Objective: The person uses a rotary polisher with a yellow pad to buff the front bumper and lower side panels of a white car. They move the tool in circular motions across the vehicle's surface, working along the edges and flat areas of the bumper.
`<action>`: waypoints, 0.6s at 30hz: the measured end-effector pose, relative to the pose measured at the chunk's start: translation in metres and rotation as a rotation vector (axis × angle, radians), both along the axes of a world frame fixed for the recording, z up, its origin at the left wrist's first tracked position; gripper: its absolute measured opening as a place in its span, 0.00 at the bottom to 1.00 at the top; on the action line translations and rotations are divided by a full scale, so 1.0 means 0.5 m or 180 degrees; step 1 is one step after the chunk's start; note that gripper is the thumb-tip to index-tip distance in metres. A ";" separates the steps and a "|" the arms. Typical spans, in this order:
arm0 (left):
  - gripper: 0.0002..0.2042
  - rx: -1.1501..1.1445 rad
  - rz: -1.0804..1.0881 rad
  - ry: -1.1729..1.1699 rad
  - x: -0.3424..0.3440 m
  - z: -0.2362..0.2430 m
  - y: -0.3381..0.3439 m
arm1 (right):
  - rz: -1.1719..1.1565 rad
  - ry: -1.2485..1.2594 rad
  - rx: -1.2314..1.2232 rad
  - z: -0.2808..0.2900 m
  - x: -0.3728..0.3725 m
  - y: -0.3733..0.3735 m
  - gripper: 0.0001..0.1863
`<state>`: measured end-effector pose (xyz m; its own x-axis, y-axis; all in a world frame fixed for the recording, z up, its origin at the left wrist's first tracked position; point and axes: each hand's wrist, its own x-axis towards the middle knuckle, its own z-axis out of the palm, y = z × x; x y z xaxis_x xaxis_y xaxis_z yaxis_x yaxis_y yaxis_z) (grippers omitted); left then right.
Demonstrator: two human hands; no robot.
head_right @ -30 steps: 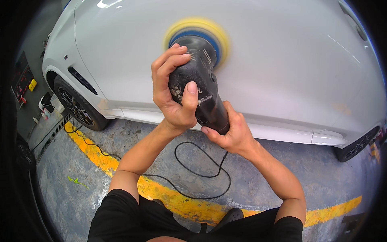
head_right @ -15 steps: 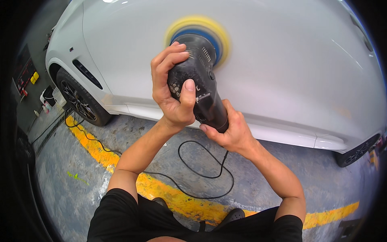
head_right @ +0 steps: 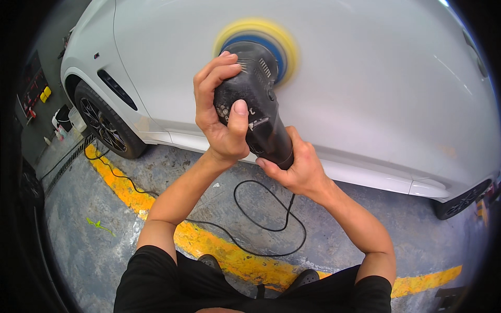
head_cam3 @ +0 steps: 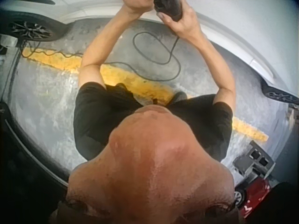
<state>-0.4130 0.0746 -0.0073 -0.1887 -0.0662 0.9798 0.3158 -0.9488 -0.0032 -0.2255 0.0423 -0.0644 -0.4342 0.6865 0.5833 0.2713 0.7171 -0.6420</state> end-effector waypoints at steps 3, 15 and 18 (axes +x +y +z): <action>0.22 0.0024 0.0019 -0.0002 -0.015 -0.002 0.000 | 0.0005 -0.0015 -0.0003 -0.001 -0.014 0.000 0.28; 0.22 -0.0051 -0.0010 -0.0040 -0.079 -0.010 0.001 | -0.0069 -0.0186 -0.0306 0.011 -0.073 -0.006 0.27; 0.22 -0.0050 -0.0026 -0.0042 -0.097 -0.012 -0.001 | -0.0040 -0.0177 -0.0169 0.008 -0.089 -0.001 0.28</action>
<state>-0.4613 0.0740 -0.0134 -0.2022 -0.0492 0.9781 0.3078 -0.9513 0.0158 -0.2697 0.0417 -0.0603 -0.4561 0.7214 0.5212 0.3163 0.6788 -0.6628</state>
